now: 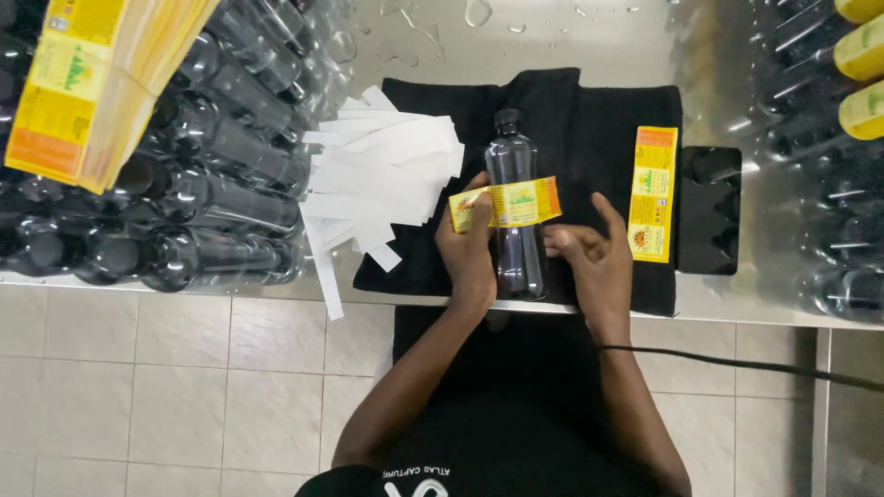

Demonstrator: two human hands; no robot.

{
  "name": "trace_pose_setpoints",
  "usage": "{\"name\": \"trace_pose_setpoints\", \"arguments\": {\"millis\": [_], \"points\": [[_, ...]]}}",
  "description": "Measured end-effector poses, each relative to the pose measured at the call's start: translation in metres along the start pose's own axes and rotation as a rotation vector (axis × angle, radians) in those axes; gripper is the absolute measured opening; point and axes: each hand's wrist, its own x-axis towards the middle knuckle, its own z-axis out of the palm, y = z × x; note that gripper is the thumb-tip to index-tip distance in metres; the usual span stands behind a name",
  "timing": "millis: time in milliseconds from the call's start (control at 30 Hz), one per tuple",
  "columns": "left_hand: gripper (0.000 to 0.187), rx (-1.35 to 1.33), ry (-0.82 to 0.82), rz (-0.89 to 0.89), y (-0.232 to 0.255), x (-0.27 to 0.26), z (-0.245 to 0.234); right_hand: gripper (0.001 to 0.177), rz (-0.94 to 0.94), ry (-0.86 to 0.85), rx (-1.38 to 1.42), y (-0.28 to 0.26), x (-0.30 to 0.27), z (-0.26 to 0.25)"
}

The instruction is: Manually peeling adhesive labels and applying them to plastic bottles at a workstation.

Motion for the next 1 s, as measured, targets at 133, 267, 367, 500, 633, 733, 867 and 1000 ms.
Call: {"name": "trace_pose_setpoints", "arguments": {"millis": [133,267,367,500,633,733,867,1000], "points": [[0.054,-0.114,-0.077,0.083,0.010,-0.006,-0.004,0.103,0.099,-0.119,0.081,-0.003,-0.021,0.008],[0.054,-0.126,-0.247,0.191,0.021,-0.027,-0.003,0.103,-0.082,-0.228,-0.024,0.015,-0.024,0.017],[0.053,-0.090,-0.365,0.245,0.032,-0.038,0.000,0.093,-0.205,-0.225,-0.025,0.038,-0.015,0.015],[0.073,-0.052,-0.392,0.400,0.051,-0.037,-0.002,0.077,-0.339,-0.129,0.100,0.038,-0.022,0.014],[0.063,0.281,-0.183,0.768,0.043,-0.064,-0.012,0.086,-0.307,-0.118,0.198,0.041,-0.020,0.005],[0.045,0.364,-0.402,0.749,0.033,-0.090,-0.012,0.091,-0.468,0.025,-0.072,0.062,-0.016,0.001],[0.050,0.229,-0.490,0.572,0.033,-0.095,-0.008,0.090,-0.562,0.190,-0.262,0.080,-0.017,0.006],[0.064,0.118,-0.535,0.399,0.020,-0.077,-0.013,0.083,-0.909,0.357,-0.462,0.089,-0.005,-0.003]]}}
